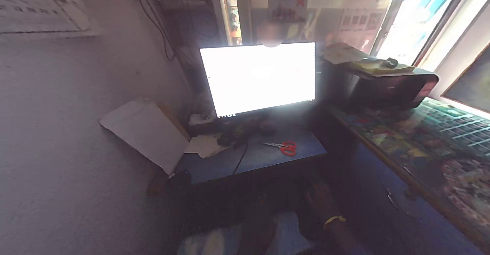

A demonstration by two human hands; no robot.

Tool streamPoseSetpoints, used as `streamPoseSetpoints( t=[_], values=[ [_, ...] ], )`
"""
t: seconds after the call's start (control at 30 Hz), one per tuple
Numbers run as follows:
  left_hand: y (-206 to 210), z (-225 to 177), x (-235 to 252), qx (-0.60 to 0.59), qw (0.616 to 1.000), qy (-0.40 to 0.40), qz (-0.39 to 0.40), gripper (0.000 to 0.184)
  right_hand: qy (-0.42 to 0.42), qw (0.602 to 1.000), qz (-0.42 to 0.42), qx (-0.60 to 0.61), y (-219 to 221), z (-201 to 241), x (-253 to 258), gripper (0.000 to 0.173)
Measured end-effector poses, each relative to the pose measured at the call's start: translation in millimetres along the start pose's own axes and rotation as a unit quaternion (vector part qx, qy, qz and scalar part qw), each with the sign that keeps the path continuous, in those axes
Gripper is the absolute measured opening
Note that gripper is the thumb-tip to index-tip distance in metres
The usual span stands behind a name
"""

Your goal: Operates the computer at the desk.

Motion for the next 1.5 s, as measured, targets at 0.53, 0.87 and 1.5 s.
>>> streamPoseSetpoints(
  t=[0.53, 0.87, 1.5],
  values=[
    [-6.8, -6.2, -5.0, 0.004, 0.994, 0.068, -0.084, 0.038, 0.003, 1.000, 0.011, 0.008, -0.7, -0.2, 0.7, 0.058],
    [-6.9, -7.7, -8.4, -0.001, 0.987, 0.100, -0.125, 0.035, 0.000, 1.000, 0.014, 0.005, -1.6, 0.4, 1.6, 0.058],
    [-17.6, 14.1, -14.7, 0.011, 0.984, -0.020, -0.176, 0.047, 0.006, 1.000, 0.026, 0.003, 1.9, -1.3, 3.5, 0.060]
  ],
)
Point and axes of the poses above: each hand's wrist, its own x-axis towards the middle knuckle, its own y-axis out of the palm, z = x × y, the point moved 10 cm from there along x, towards the middle knuckle, and after that the axes turned 5 degrees about y, right-handed, at the moved point
